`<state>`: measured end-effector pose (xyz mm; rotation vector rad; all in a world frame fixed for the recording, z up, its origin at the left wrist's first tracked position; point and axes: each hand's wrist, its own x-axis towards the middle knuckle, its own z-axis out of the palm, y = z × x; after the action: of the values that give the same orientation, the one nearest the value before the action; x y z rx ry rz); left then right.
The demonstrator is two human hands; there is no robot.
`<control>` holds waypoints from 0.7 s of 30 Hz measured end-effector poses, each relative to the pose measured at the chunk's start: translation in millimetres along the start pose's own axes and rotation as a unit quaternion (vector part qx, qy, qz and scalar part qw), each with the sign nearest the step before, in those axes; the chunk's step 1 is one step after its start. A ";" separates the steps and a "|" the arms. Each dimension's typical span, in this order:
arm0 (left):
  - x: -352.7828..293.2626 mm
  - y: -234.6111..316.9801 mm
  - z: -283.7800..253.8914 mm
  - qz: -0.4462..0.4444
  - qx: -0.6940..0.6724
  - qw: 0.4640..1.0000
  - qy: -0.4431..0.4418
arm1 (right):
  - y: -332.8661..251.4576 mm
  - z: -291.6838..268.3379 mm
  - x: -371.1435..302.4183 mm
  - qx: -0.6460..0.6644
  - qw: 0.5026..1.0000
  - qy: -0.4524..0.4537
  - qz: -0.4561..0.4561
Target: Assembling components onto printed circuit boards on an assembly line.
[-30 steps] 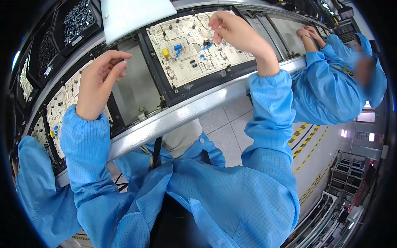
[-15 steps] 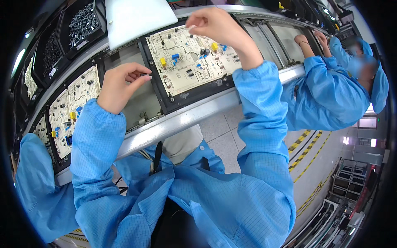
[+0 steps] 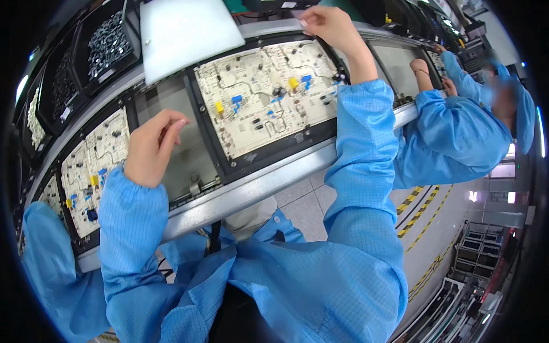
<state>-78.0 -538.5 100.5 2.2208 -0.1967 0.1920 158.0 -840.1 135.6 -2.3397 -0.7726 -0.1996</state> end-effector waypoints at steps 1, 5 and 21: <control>-1.4 0.5 -0.3 0.004 -0.002 1.000 0.009 | 11.2 -6.8 -3.1 -0.035 0.999 0.020 0.005; -4.9 7.6 3.3 0.002 -0.002 1.000 0.008 | 61.9 -12.2 -7.7 0.019 0.997 -0.004 0.069; 0.8 5.4 5.2 -0.023 0.020 1.000 0.004 | 67.5 -4.7 -9.1 -0.111 0.979 -0.103 0.139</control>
<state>-78.0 -546.0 101.6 2.2623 -0.1381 0.1824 189.9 -888.6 99.6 -2.6803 -0.5302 0.0838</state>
